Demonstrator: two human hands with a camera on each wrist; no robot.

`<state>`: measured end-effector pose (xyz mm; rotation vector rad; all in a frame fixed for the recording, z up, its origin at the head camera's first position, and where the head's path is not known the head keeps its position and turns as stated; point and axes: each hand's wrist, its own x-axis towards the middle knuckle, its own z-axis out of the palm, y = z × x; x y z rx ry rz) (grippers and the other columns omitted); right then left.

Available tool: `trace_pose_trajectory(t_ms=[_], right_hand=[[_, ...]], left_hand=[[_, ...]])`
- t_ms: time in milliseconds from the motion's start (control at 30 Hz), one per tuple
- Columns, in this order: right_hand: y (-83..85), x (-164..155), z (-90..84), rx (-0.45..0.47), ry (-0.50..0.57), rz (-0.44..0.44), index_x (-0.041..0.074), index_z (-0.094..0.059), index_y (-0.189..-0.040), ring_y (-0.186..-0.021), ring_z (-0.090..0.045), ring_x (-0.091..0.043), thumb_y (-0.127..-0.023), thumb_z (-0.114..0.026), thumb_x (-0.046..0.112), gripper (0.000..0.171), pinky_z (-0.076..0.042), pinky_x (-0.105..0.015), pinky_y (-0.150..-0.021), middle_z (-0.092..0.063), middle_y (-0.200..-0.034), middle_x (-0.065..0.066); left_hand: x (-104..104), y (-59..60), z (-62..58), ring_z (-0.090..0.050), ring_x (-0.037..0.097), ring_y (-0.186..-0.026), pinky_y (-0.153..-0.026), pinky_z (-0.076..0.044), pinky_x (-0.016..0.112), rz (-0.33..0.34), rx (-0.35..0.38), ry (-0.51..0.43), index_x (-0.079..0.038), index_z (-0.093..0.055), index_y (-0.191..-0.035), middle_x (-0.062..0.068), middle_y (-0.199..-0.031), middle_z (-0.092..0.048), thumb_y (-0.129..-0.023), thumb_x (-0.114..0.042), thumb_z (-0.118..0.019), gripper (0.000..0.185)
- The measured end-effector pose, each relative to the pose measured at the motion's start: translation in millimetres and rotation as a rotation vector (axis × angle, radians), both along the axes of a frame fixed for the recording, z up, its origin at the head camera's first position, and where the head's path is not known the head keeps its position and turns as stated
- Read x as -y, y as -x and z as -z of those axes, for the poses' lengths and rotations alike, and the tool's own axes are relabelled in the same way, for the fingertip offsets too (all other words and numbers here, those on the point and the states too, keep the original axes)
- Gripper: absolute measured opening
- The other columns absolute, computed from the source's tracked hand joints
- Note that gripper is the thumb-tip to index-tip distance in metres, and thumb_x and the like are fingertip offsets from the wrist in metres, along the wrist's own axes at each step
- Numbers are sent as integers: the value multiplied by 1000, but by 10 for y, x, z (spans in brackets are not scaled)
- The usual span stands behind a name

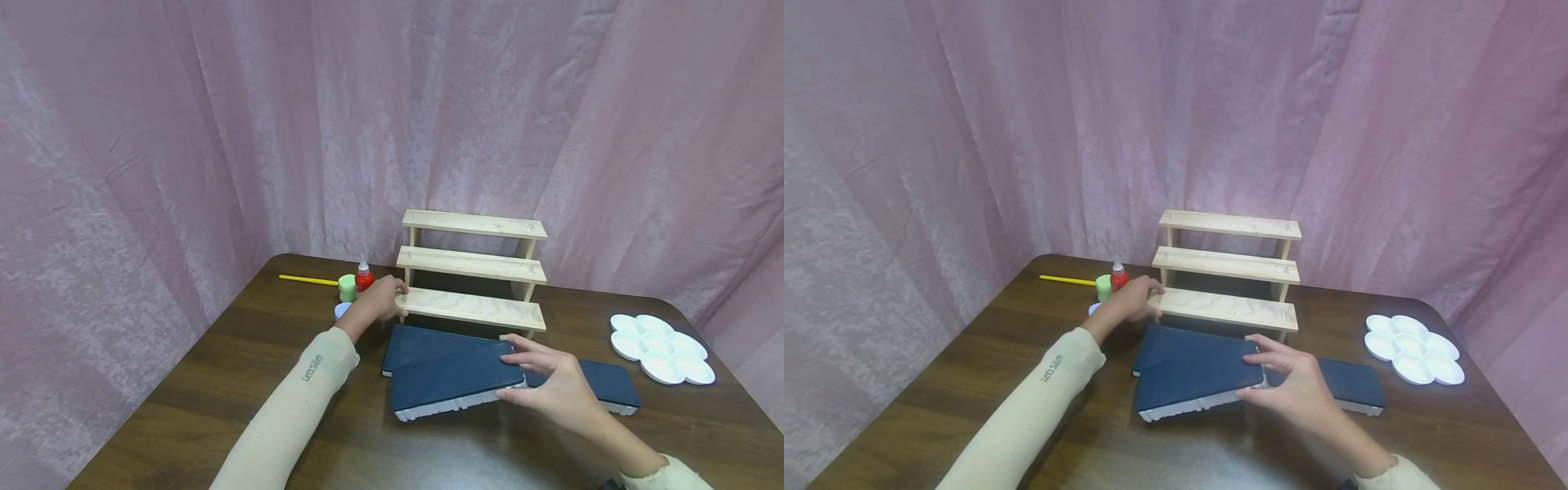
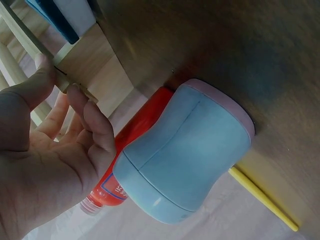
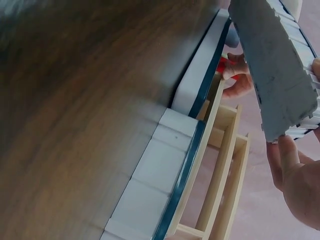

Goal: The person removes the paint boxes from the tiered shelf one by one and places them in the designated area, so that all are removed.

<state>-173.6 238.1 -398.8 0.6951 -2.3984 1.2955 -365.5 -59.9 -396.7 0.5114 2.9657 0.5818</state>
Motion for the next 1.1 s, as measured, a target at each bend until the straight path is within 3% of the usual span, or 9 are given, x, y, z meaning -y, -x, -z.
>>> trace_pose_trajectory(t_ms=[500,1100], right_hand=[[-64,52,12,-7,-26,10,12,-77,-106,-119,-60,-9,-65,-94,19,45,-48,-15,-89,-64,-131,-12],[-135,79,77,0,-67,57,16,-77,-102,-119,-60,-14,-65,-94,25,42,-54,-21,-84,-64,-130,-6]], left_hand=[[-7,-7,-8,-56,24,-110,-97,-48,38,-13,10,10,-15,-65,-124,10,-126,-57,-81,-26,-83,48],[6,-11,-13,-56,24,-111,-97,-49,38,-3,8,6,-15,-65,-126,10,-127,-57,-82,-26,-83,48]])
